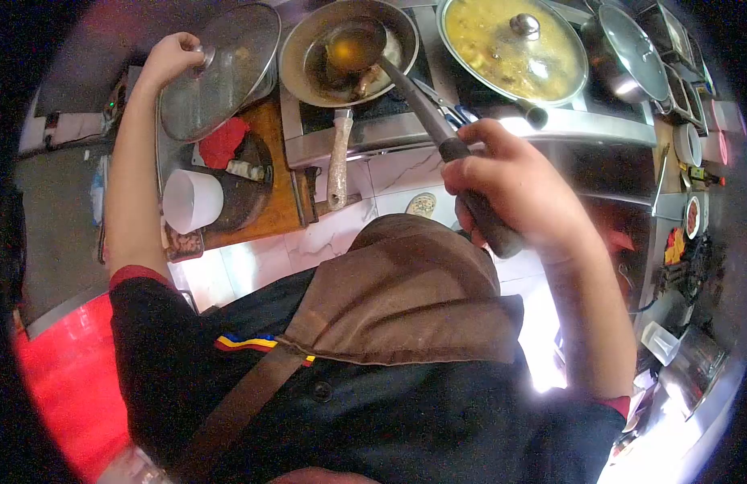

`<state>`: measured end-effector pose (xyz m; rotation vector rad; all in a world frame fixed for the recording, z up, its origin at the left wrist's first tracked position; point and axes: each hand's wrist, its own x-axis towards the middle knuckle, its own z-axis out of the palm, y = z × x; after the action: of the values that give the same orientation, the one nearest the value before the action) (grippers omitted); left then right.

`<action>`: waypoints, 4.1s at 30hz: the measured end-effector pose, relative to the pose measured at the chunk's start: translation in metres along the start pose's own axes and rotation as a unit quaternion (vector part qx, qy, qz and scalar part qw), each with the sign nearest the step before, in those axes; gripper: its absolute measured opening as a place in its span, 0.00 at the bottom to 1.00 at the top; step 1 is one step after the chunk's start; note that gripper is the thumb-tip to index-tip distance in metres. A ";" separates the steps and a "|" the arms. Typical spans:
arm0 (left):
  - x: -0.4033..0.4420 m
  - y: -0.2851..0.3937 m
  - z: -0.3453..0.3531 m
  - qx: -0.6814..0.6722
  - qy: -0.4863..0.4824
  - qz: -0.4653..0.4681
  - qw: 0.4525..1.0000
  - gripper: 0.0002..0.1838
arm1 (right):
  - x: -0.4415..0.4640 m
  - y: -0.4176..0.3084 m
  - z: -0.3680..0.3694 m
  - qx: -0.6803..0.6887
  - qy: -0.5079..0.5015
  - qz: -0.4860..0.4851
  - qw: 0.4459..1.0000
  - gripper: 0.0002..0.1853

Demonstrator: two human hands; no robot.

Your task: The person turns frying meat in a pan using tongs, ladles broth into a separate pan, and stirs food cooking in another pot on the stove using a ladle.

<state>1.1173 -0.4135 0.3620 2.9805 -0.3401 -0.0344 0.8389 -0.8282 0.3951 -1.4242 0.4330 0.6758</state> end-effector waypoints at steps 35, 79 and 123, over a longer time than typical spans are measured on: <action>0.065 0.148 0.115 -0.021 -0.052 0.097 0.994 0.24 | -0.162 0.062 -0.052 0.361 0.097 -0.193 0.907 0.23; -0.224 0.466 0.444 -0.153 -0.272 0.423 0.850 0.15 | 0.071 0.506 -0.399 0.461 0.223 -0.112 0.851 0.18; 0.292 0.758 0.905 -0.095 -0.009 0.192 0.977 0.23 | 0.135 0.628 -0.372 0.497 0.346 -0.062 0.793 0.25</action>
<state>1.1985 -1.3354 -0.4277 2.6782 -0.8562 -0.0483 0.5705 -1.1659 -0.2088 -0.5994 1.0692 -0.2546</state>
